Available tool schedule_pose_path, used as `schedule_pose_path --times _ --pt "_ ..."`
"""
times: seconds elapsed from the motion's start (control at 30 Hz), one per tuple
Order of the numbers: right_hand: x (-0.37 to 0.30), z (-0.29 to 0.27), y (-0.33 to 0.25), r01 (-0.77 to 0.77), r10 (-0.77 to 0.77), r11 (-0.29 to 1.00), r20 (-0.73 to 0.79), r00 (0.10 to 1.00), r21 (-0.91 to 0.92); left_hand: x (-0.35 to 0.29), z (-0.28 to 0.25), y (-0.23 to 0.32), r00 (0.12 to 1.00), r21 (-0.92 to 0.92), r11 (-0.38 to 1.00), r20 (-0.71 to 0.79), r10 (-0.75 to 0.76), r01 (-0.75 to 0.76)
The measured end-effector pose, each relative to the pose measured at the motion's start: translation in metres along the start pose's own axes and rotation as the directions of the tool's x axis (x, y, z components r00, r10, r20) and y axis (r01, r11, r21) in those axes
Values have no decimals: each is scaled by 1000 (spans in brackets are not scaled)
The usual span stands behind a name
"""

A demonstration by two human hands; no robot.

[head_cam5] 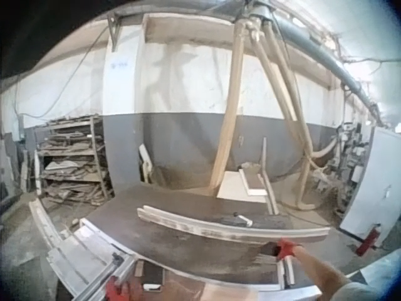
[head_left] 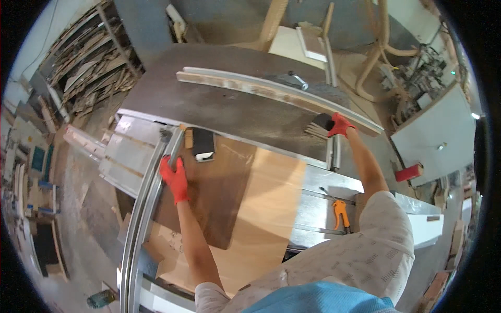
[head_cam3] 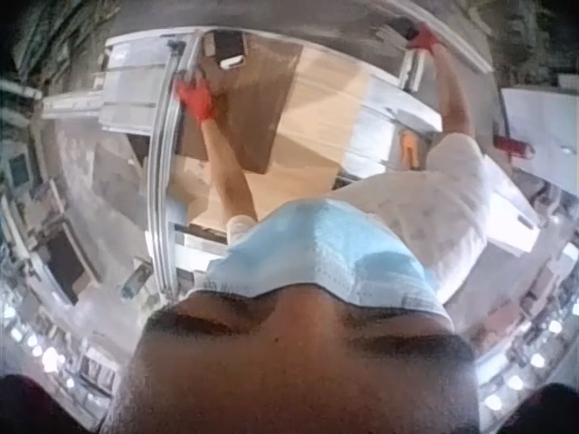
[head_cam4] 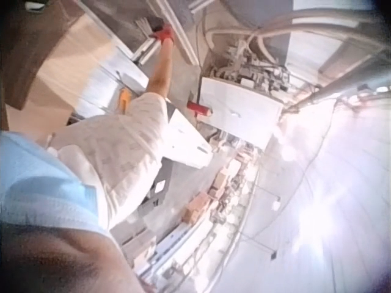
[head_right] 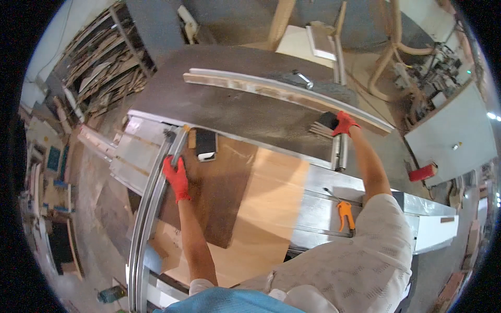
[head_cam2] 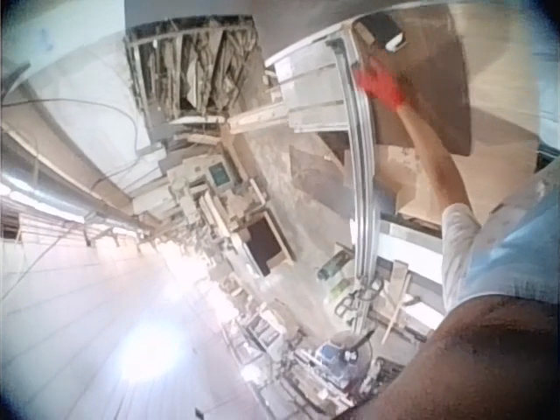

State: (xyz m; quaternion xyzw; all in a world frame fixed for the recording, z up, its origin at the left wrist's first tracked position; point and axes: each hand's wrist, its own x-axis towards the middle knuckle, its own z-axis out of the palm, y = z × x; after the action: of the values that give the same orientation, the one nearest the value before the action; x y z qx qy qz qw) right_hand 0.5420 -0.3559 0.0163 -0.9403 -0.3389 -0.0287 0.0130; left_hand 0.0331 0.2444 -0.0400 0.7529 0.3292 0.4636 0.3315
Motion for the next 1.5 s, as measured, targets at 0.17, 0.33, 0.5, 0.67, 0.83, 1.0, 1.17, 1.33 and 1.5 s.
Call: schedule_pose_path --times 0.17,0.33,0.5,0.67,0.83,1.0,1.17,1.33,1.5 --pt "-17 -24 -163 164 -85 938 -256 963 305 9 -168 -31 975 674 729 -218 44 117" --pt "-31 -16 -405 647 -631 613 -213 747 454 -24 -218 -70 989 867 475 -134 -66 149" --pt "-5 16 -539 632 -645 686 -99 757 361 -8 -212 -62 985 846 513 -81 -152 148" --pt "2 37 -579 528 -547 799 -15 837 288 2 -224 -62 969 838 515 -66 -237 183" --pt "2 34 -574 507 -545 798 30 838 327 -6 -220 -54 971 814 542 -107 -214 209" --pt "-9 30 -563 485 -530 793 26 848 368 -17 -217 -40 972 797 566 -109 -208 210" --pt "-21 22 -554 484 -533 785 25 846 386 -26 -220 -32 974 808 552 -112 -197 204" --pt "-34 12 -537 471 -533 776 35 845 420 -38 -218 -17 964 791 570 -93 -248 222" --pt "-68 8 -496 540 -582 741 -18 813 398 -61 -206 0 964 802 561 -70 -256 207"
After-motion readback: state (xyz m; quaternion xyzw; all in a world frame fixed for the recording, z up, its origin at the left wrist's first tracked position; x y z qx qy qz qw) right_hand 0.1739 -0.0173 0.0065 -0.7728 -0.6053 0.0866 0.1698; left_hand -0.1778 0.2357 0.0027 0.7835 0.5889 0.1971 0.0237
